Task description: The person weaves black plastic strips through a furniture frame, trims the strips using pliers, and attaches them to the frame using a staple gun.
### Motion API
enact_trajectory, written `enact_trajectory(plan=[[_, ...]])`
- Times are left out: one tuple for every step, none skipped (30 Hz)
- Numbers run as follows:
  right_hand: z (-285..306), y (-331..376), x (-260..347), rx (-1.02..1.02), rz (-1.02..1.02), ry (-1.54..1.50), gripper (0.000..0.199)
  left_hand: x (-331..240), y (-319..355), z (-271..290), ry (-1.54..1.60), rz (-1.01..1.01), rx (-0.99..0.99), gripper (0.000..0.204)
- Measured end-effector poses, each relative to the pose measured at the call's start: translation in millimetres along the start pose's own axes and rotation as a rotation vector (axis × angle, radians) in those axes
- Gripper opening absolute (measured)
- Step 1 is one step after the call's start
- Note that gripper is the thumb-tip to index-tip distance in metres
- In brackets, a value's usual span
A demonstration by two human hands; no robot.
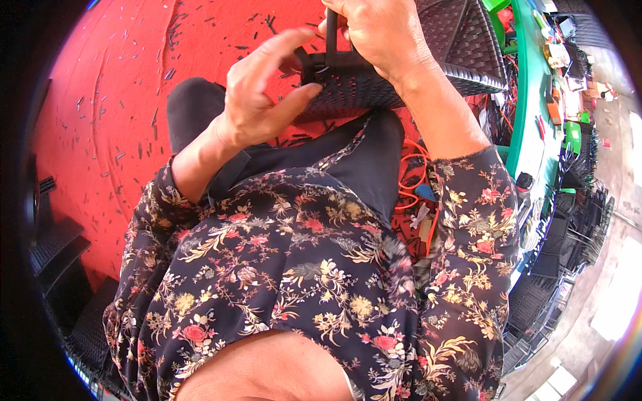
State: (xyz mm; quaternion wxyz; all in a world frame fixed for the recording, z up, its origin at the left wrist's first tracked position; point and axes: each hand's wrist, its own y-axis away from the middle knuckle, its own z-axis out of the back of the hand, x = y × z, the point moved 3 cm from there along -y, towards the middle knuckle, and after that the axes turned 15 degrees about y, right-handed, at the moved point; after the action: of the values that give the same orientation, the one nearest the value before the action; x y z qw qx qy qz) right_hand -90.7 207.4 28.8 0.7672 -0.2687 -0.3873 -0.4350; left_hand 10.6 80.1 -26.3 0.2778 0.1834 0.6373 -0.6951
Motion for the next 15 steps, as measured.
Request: enact_trajectory(plan=[[0.3, 0.7, 0.4, -0.009, 0.007, 0.014, 0.020, 2.7, 3.8, 3.1, 0.067, 0.109, -0.022, 0.052], [0.4, 1.3, 0.2, -0.018, 0.015, 0.028, 0.020, 6.3, 9.8, 6.9, 0.134, 0.219, -0.045, 0.054], [0.2, 1.1, -0.6, -0.018, 0.010, 0.018, 0.019, 9.3, 12.9, 8.2, 0.202, 0.328, -0.067, 0.056], [-0.8, 0.7, -1.5, -0.018, 0.006, 0.008, 0.019, 5.2, 11.1, 7.6, 0.128, 0.258, -0.053, 0.057], [-1.2, 0.3, -2.6, -0.018, 0.001, -0.001, 0.019, 0.2, 7.7, 6.8, 0.056, 0.187, -0.040, 0.058], [-1.7, 0.0, -3.4, -0.026, 0.016, 0.011, 0.019, -4.5, 4.7, 6.3, -0.019, 0.116, -0.025, 0.059], [-1.8, -0.5, -4.3, -0.033, 0.030, 0.023, 0.019, -8.0, 0.2, 2.6, -0.101, 0.076, -0.015, 0.061], [-1.8, -1.1, -5.4, -0.041, 0.043, 0.034, 0.019, -9.6, -3.2, -0.6, -0.128, 0.081, -0.010, 0.060], [-0.3, -1.0, -7.8, -0.038, 0.048, 0.032, 0.019, -11.0, -6.2, -5.8, -0.154, 0.084, -0.005, 0.060], [1.2, -1.2, -10.2, -0.035, 0.053, 0.030, 0.020, -11.9, -7.7, -10.3, -0.180, 0.086, 0.001, 0.059], [2.6, -0.9, -12.3, -0.032, 0.058, 0.027, 0.020, -8.2, -10.6, -12.9, -0.154, 0.035, -0.021, 0.049], [3.2, -0.6, -13.2, -0.036, 0.066, 0.023, 0.020, -6.9, -11.6, -13.2, -0.158, 0.019, -0.008, 0.047], [3.2, -0.3, -13.5, -0.039, 0.075, 0.018, 0.020, -6.6, -11.8, -12.3, -0.163, 0.002, 0.004, 0.044], [2.9, 0.0, -13.4, -0.042, 0.085, 0.013, 0.020, -5.6, -12.7, -12.1, -0.169, -0.014, 0.016, 0.041], [3.0, -1.0, -15.4, -0.016, 0.047, -0.027, 0.020, -4.1, -15.3, -13.4, -0.156, -0.175, -0.029, 0.033]])
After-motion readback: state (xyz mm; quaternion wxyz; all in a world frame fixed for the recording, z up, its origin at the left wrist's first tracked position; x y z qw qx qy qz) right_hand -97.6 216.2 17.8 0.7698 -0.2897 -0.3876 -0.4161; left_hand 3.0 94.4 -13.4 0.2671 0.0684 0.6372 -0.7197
